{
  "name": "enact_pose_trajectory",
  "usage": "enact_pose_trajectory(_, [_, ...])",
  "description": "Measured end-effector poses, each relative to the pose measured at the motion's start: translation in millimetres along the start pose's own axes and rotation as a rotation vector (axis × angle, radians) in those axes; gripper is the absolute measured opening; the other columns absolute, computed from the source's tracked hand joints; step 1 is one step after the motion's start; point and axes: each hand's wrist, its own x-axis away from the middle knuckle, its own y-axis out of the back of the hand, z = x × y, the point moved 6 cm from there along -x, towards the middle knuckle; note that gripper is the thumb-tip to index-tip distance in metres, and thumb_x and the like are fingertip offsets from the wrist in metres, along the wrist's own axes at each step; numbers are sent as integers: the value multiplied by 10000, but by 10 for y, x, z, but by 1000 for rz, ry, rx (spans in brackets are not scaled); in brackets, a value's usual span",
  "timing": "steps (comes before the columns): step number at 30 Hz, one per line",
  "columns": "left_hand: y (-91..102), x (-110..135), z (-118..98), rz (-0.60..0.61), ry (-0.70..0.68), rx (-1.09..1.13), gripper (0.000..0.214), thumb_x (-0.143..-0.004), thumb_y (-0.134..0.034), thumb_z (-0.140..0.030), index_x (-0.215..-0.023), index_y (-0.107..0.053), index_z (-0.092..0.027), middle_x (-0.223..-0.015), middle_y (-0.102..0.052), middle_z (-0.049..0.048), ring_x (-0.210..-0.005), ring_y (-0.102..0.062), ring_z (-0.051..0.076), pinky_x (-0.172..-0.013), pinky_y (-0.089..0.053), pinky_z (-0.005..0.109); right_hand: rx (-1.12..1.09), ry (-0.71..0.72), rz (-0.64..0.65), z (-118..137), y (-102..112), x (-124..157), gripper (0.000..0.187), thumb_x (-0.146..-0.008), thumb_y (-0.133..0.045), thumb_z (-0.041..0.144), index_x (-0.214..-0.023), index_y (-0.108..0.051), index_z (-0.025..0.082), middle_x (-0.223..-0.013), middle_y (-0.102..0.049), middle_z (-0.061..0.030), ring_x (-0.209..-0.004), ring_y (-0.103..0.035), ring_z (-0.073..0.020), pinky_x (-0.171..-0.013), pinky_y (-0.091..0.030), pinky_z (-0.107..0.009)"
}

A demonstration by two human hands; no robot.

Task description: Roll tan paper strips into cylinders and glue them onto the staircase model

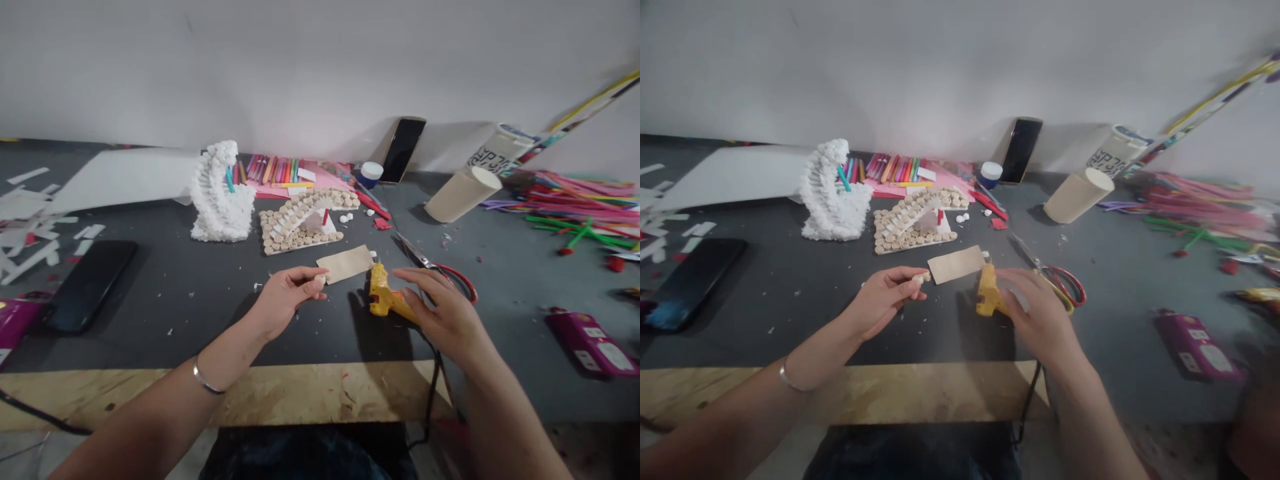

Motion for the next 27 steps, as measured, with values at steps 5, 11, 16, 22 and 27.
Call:
enact_pose_trajectory(5, [-34, 27, -5, 32, -6, -21, 324, -608, -875, -317, -894, -788, -192, -741, -693, 17, -640, -630, 106, -689, -517, 256, -257, 64, 56, 502, -231, -172, 258, -953, -466, 232, -1107, -674, 234, -1056, -698, -85, -991, -646, -215, -858, -518, -372])
enact_pose_trajectory(11, [-87, 51, -40, 66, -25, 14, 283, -617, -867, -310, -860, -789, -187, -823, -722, 39, -660, -603, 107, -708, -538, 286, -335, 61, 64, 684, -420, -265, 230, -947, -480, 188, -1043, -685, 232, -977, -707, -49, -940, -648, -184, -832, -503, -328])
enact_pose_trajectory(16, [-80, 40, -10, 86, -17, 33, 286, -630, -862, -321, -866, -789, -177, -812, -714, 36, -639, -571, 87, -736, -534, 293, -354, 82, 59, 710, -436, -266, 235, -948, -480, 176, -1033, -686, 251, -963, -708, -39, -918, -651, -183, -800, -505, -328])
enact_pose_trajectory(22, [-56, 19, 21, 66, 7, 41, 313, -604, -878, -335, -857, -788, -175, -774, -713, 35, -632, -581, 98, -745, -530, 311, -387, 77, 66, 712, -471, -239, 240, -936, -499, 164, -1031, -701, 251, -954, -714, -37, -900, -659, -175, -792, -518, -323])
enact_pose_trajectory(27, [-64, 15, 19, 73, 12, 32, 321, -606, -880, -341, -863, -784, -174, -763, -715, 29, -637, -591, 90, -716, -522, 274, -505, 20, 89, 644, -548, -206, 240, -936, -521, 168, -1061, -703, 261, -966, -714, -25, -894, -666, -160, -807, -527, -313])
